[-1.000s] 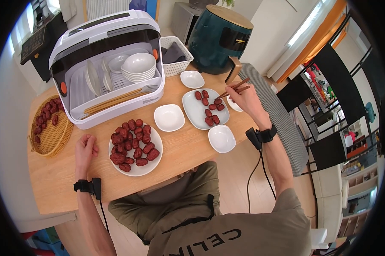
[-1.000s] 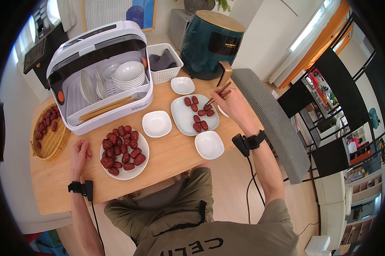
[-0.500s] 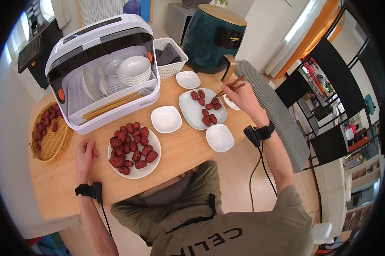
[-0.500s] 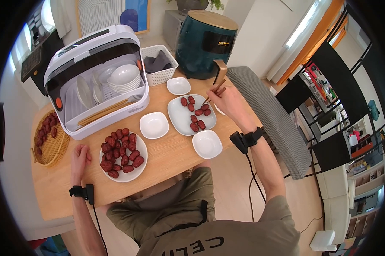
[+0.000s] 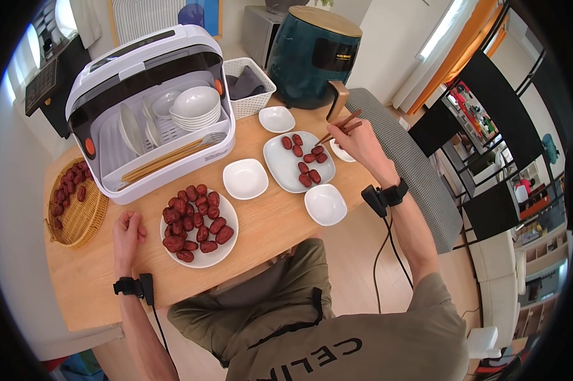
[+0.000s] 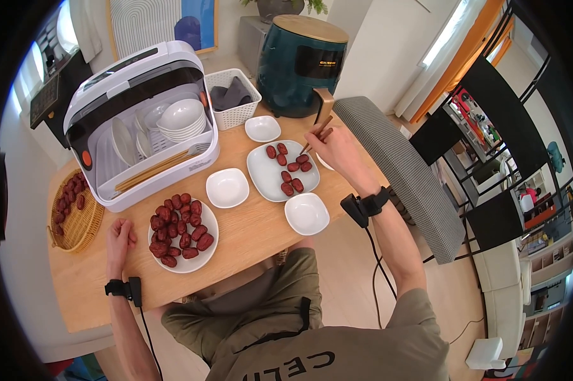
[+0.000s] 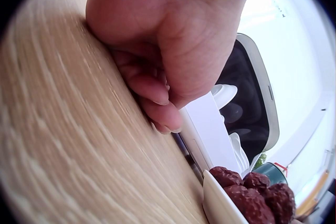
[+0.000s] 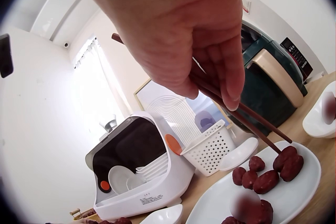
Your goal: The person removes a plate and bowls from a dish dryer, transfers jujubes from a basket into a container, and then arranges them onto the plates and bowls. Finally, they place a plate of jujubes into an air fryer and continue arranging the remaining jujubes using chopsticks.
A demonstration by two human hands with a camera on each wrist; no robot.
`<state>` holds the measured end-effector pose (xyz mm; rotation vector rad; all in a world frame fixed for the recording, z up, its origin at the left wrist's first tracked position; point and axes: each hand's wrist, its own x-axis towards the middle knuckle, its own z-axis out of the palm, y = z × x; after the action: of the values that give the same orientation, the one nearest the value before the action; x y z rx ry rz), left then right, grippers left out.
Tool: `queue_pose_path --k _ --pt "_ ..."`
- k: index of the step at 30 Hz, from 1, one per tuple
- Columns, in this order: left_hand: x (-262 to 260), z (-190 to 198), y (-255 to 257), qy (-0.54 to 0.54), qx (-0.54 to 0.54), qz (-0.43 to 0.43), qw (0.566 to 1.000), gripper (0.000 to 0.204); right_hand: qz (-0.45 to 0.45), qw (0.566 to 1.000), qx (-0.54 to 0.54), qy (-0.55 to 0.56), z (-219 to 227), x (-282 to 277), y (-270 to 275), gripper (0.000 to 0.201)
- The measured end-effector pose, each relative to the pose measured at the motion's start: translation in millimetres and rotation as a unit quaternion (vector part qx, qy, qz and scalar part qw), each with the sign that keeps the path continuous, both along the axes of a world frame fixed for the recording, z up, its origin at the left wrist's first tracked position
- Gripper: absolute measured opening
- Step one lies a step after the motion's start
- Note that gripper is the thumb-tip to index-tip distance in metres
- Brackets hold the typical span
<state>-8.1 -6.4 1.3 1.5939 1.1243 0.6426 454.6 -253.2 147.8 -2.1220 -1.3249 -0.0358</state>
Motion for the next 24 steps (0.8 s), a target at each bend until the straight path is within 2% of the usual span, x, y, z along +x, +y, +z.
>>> queue_pose_path --k 5,14,19,22,24 --pt "0 3 -2 0.001 -0.005 0.003 1.0 0.022 -0.003 1.0 -0.001 -0.001 7 -2 0 0.025" --pt "0 4 -1 0.007 -0.002 0.003 1.0 0.021 -0.021 0.995 0.055 0.076 25 -19 -4 0.023" --pt "0 9 -4 -0.01 -0.013 0.002 1.0 0.02 0.017 0.976 0.136 0.171 47 -51 1 0.023" --pt "-1 11 -5 -0.014 -0.011 0.002 1.0 0.021 0.114 0.947 0.185 0.237 54 -74 2 0.02" --pt "-3 11 -4 -0.013 -0.019 0.001 1.0 0.022 0.124 0.945 0.178 0.245 57 -96 3 0.02"
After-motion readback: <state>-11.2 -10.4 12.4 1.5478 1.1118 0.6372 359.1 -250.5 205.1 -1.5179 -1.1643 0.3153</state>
